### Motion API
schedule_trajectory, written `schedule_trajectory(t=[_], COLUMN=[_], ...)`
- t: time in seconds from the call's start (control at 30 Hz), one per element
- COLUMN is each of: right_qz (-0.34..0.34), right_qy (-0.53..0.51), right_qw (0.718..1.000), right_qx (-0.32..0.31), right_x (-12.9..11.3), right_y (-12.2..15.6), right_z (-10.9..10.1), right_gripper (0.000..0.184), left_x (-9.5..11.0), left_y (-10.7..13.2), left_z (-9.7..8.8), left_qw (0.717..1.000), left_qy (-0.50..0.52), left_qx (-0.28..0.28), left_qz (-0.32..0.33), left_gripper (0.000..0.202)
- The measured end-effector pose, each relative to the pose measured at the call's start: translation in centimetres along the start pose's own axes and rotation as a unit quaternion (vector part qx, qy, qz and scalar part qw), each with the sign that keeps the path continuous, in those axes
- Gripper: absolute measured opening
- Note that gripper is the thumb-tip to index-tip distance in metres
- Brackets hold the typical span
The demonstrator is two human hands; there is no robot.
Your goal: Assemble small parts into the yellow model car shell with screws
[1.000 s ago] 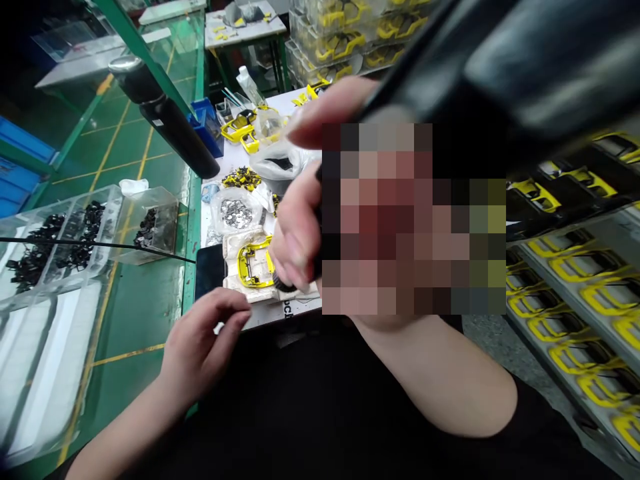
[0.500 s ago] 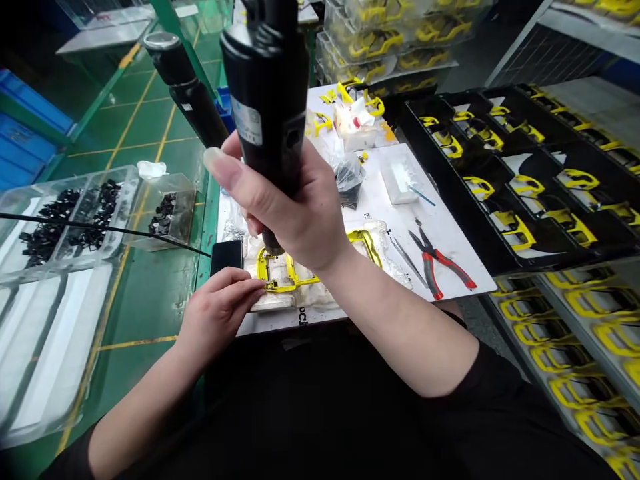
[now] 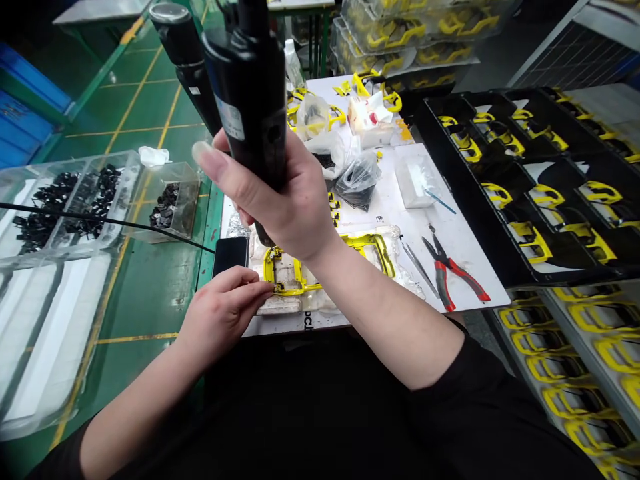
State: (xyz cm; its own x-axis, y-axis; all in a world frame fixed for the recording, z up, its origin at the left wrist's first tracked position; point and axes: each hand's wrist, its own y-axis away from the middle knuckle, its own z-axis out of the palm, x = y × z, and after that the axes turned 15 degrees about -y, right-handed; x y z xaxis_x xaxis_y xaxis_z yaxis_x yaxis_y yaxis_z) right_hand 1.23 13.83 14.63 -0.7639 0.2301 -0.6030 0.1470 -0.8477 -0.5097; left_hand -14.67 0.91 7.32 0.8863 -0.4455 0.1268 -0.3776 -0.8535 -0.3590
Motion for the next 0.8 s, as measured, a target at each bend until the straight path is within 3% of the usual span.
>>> schedule_trajectory(t=[0.1,0.27,0.5,0.8], right_qz=[0.039,0.075,0.092,0.104], right_qy=[0.005,0.015,0.032,0.024], right_qw=[0.999,0.996,0.995,0.994], right_qx=[-0.019,-0.041,-0.002,0.004], right_x=[0.0,-0.1,1.2,1.1], right_y=[0.0,0.4,0.5,0.5], right_z=[-0.1,-0.2,-0.3,-0.1], right_gripper=[0.046,0.032,0.053,0.052], left_x=[0.1,0.0,-0.1,-0.1], left_y=[0.0,-0.1,-0.2,-0.2], left_z=[-0.1,-0.2,-0.2,-0.3], left_qw=[1.0,1.0,1.0,1.0], left_qy=[0.0,0.003,0.002,0.007], left_qx=[0.003,-0.003,-0.003,-0.005], left_qz=[0.002,0.003,0.006,0.005], left_gripper=[0.015,0.016,0.017,0.016])
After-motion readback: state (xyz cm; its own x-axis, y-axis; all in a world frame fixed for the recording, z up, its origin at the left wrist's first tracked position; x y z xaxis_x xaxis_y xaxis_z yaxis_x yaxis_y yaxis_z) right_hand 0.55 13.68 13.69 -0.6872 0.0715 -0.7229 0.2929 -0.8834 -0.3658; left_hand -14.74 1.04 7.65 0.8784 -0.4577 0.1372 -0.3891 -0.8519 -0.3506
